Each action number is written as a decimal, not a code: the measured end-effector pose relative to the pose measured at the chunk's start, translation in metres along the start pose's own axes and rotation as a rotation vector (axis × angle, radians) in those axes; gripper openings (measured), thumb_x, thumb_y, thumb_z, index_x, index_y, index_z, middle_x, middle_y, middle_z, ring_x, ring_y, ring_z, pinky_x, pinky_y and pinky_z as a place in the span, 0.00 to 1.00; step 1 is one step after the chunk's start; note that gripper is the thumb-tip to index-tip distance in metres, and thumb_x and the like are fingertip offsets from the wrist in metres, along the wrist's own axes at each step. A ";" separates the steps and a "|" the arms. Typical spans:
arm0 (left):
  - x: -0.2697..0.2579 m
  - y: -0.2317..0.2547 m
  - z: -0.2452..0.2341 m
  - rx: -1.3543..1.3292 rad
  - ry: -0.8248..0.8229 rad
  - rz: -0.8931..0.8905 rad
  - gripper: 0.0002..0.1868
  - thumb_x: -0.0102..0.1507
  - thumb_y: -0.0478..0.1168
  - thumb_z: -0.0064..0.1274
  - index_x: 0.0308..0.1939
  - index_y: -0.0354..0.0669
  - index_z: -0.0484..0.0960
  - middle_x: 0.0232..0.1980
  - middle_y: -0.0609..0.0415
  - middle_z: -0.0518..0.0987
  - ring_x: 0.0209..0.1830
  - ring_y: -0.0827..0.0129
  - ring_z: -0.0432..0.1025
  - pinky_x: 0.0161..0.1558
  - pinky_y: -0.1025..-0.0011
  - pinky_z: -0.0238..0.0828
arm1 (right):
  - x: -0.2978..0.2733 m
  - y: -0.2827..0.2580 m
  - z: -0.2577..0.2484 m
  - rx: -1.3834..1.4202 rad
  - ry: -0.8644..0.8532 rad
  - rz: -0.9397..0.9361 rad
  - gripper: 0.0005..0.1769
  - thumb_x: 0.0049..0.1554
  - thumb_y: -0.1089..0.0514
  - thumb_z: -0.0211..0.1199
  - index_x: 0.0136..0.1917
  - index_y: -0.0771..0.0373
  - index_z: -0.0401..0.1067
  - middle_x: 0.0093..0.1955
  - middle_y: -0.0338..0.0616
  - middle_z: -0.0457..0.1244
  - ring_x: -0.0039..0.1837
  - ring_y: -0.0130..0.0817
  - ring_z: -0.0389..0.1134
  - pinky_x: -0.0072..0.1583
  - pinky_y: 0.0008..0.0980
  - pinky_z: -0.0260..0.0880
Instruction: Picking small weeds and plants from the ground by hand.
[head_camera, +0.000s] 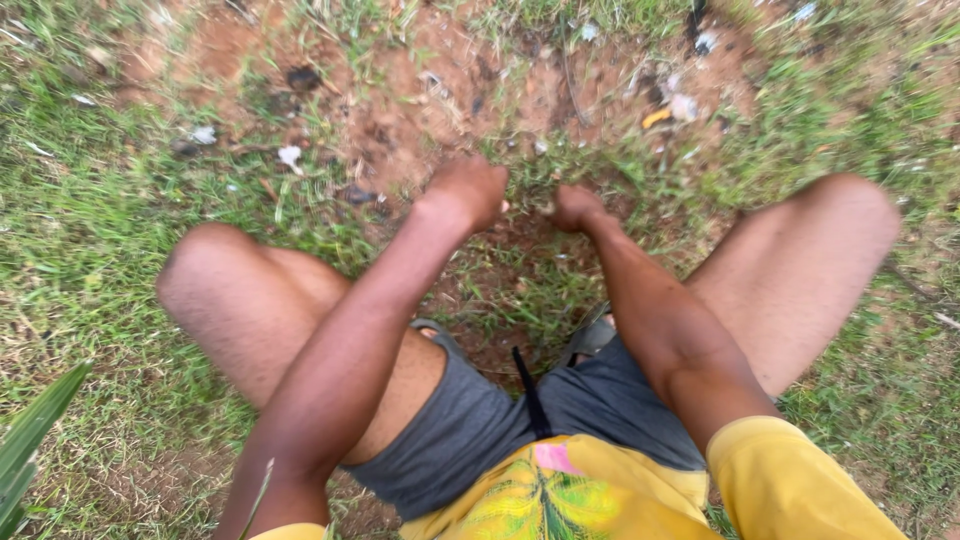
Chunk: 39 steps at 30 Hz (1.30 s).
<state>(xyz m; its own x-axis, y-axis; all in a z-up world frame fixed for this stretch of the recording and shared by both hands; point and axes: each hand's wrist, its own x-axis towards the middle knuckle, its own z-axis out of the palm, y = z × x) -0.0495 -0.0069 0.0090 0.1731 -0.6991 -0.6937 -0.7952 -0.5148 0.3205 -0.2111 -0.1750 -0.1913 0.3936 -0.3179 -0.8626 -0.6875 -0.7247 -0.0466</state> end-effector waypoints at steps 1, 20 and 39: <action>-0.001 0.001 -0.002 0.000 0.002 -0.001 0.12 0.70 0.37 0.47 0.56 0.39 0.79 0.55 0.42 0.79 0.55 0.54 0.75 0.59 0.57 0.75 | -0.005 -0.002 -0.002 -0.001 0.002 -0.001 0.20 0.63 0.46 0.59 0.54 0.66 0.72 0.51 0.52 0.68 0.49 0.38 0.69 0.55 0.39 0.72; -0.003 -0.005 0.000 -0.016 -0.003 -0.019 0.11 0.70 0.36 0.47 0.53 0.36 0.80 0.49 0.42 0.80 0.49 0.58 0.77 0.54 0.62 0.80 | -0.028 -0.015 -0.002 0.144 0.082 0.058 0.24 0.60 0.41 0.63 0.54 0.64 0.73 0.46 0.51 0.66 0.43 0.35 0.64 0.46 0.37 0.74; -0.013 0.025 -0.011 0.000 0.004 0.022 0.12 0.71 0.33 0.42 0.54 0.35 0.79 0.54 0.39 0.80 0.54 0.54 0.78 0.58 0.59 0.77 | -0.032 0.020 0.010 0.032 -0.089 -0.068 0.27 0.54 0.43 0.71 0.56 0.65 0.74 0.54 0.52 0.67 0.52 0.41 0.69 0.57 0.41 0.72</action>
<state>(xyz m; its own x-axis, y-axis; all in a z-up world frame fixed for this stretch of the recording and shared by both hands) -0.0652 -0.0163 0.0328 0.1580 -0.7122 -0.6840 -0.7988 -0.4994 0.3355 -0.2433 -0.1734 -0.1696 0.3856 -0.2122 -0.8980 -0.6805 -0.7227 -0.1214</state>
